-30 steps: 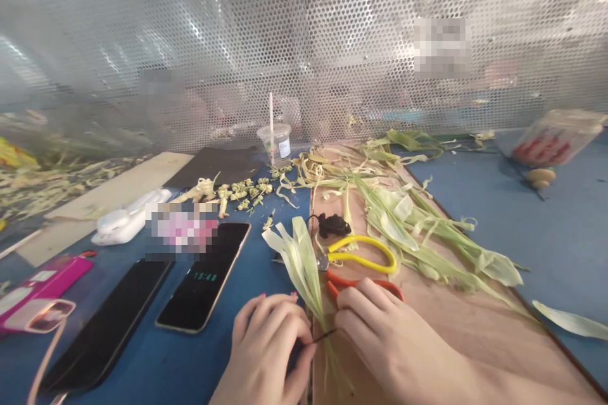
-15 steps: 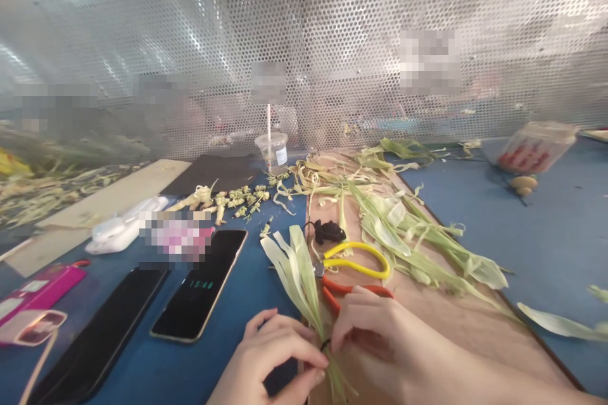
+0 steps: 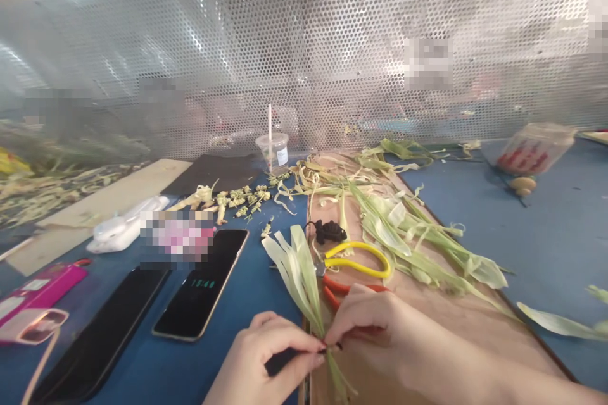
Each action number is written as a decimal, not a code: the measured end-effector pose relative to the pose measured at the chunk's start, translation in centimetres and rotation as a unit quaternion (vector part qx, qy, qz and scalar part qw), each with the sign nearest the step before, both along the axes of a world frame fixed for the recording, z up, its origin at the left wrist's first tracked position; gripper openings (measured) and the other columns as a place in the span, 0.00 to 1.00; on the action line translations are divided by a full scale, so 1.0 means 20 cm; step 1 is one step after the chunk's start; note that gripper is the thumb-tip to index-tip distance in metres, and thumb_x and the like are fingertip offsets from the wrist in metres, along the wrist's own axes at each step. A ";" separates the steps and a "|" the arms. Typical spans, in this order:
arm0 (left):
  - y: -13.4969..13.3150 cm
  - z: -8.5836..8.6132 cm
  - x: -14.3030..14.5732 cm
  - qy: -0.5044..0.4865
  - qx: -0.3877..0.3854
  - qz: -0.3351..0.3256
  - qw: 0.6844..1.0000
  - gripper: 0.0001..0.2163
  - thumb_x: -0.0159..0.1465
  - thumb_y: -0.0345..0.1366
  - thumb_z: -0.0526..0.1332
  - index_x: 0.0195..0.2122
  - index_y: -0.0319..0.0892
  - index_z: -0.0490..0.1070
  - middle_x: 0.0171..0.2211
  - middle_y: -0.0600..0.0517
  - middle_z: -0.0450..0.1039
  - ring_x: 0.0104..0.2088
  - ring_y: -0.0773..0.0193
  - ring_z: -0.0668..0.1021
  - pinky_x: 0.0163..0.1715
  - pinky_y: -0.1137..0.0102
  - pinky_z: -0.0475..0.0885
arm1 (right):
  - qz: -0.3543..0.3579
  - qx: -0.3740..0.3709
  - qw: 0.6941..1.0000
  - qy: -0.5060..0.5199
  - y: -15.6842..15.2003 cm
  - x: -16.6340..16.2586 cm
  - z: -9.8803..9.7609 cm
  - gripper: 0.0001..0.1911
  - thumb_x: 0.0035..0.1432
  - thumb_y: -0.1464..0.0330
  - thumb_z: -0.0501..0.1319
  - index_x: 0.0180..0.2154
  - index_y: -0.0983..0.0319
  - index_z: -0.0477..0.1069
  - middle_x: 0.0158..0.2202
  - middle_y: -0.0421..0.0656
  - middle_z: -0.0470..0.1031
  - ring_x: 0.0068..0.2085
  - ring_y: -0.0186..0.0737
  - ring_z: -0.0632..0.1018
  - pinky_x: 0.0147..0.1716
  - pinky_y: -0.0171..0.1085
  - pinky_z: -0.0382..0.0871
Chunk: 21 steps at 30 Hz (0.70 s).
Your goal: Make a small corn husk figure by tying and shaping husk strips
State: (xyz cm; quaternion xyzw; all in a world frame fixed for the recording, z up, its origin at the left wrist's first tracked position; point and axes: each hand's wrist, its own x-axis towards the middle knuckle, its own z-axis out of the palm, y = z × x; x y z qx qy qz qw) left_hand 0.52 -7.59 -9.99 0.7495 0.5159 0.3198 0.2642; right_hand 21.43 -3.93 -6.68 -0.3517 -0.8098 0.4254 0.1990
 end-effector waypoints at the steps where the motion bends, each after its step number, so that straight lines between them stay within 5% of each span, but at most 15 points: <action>1: 0.00 0.00 0.01 -0.004 0.009 0.006 1.000 0.05 0.57 0.37 0.61 0.29 0.48 0.77 0.25 0.54 0.77 0.30 0.65 0.78 0.31 0.75 0.74 | -0.001 0.010 1.000 0.004 0.00 0.00 -0.01 0.13 0.55 0.77 0.57 0.36 0.57 0.76 0.33 0.38 0.77 0.36 0.34 0.76 0.37 0.31 0.71; 21: -0.03 -0.03 0.06 -0.029 0.042 0.137 0.989 0.06 0.57 0.41 0.61 0.31 0.45 0.73 0.27 0.55 0.77 0.27 0.66 0.79 0.29 0.78 0.74 | -0.008 0.048 0.998 0.025 0.02 -0.01 -0.06 0.08 0.57 0.74 0.58 0.34 0.59 0.75 0.32 0.38 0.77 0.37 0.33 0.77 0.39 0.32 0.71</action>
